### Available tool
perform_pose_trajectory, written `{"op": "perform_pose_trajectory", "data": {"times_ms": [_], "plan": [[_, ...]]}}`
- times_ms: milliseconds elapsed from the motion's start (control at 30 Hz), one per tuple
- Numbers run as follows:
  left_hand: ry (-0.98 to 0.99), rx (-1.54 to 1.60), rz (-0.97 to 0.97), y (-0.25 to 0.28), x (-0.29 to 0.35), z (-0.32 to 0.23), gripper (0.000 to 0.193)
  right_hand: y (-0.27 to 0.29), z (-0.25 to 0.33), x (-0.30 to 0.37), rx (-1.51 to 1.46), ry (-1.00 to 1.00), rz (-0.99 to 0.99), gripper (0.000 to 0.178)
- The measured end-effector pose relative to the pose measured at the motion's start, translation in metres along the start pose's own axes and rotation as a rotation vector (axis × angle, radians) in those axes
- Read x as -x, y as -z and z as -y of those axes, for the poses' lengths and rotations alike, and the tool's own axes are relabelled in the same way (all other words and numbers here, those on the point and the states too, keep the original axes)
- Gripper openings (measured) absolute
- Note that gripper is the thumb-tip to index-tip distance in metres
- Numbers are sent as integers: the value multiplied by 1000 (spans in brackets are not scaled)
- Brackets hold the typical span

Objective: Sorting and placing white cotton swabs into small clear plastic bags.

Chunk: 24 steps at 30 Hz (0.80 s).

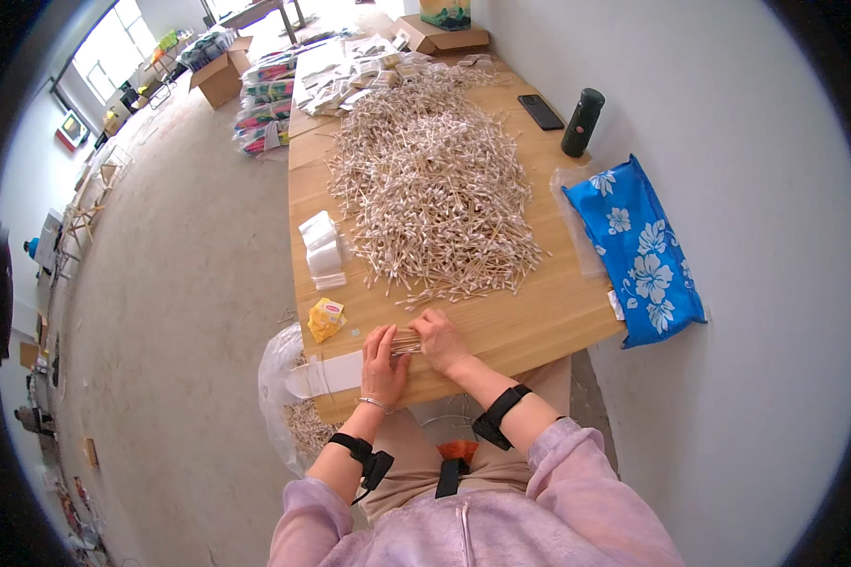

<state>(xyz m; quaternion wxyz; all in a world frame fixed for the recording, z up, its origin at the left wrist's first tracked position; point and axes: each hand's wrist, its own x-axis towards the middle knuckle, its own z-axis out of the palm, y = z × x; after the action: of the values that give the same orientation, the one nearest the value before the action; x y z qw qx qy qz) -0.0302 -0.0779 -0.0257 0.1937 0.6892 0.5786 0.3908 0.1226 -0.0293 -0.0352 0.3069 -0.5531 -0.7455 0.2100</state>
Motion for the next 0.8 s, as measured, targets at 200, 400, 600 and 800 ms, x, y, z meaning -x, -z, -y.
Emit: {"op": "perform_pose_trajectory", "data": {"times_ms": [200, 400, 600, 800], "plan": [[-148, -159, 72, 2, 1, 8, 43, 13, -4, -23, 207, 41, -301, 20], [-110, -127, 86, 2, 2, 12, 44, 6, 0, -25, 269, 83, -114, 21], [-51, -47, 34, 1, 1, 5, 53, -4, 5, -13, 44, 144, -45, 17], [-65, -150, 42, 3, 2, 5, 52, 17, -12, -31, 188, 82, -29, 13]]}}
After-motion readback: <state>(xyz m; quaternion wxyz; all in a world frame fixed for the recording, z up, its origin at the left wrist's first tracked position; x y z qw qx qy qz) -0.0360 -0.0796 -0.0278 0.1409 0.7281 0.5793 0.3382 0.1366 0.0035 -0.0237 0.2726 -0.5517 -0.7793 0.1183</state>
